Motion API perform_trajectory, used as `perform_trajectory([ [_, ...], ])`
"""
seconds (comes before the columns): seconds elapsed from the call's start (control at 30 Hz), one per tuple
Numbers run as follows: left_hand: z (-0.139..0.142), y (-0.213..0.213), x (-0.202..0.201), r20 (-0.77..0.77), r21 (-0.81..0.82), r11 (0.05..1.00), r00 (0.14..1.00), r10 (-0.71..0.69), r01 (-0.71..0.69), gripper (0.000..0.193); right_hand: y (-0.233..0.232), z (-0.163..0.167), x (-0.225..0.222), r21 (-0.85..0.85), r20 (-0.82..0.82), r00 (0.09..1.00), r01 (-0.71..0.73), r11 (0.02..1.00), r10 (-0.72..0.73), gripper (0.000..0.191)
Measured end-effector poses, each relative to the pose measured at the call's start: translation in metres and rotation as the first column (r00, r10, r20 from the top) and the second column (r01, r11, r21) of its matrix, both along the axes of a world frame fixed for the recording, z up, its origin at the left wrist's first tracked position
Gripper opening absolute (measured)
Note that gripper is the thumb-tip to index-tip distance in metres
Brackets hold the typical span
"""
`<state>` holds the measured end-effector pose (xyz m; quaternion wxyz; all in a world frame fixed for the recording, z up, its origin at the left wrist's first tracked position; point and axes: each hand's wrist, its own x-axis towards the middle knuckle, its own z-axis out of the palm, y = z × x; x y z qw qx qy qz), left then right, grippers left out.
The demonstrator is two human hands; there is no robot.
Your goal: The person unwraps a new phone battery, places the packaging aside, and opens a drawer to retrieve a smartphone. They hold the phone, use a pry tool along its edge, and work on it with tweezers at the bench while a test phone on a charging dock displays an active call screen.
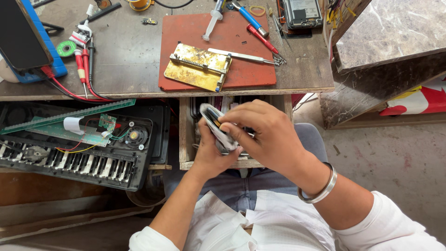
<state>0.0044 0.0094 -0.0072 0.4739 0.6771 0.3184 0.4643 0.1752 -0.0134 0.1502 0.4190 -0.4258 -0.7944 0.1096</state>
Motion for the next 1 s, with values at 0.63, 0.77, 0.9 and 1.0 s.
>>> perform_trajectory([
  [0.63, -0.023, 0.009, -0.025, 0.545, -0.357, 0.933, 0.802, 0.244, -0.041, 0.075, -0.014, -0.072, 0.06, -0.578, -0.069, 0.981, 0.111, 0.809, -0.184, 0.018],
  [0.77, -0.024, 0.009, -0.049, 0.328, -0.22, 0.965, 0.92, 0.213, -0.145, 0.029, -0.011, -0.09, 0.054, -0.594, -0.006, 1.0, 0.003, 0.804, -0.009, 0.018],
  [0.9, 0.0, 0.007, -0.068, 0.152, -0.028, 0.991, 0.98, 0.132, -0.129, 0.031, -0.008, -0.104, 0.041, -0.454, 0.278, 0.96, 0.123, 0.882, 0.009, 0.028],
  [1.0, 0.013, 0.008, -0.067, 0.201, -0.046, 0.995, 0.974, 0.101, -0.094, 0.032, -0.002, -0.109, 0.032, -0.45, 0.363, 0.925, 0.277, 0.849, -0.11, 0.046],
])
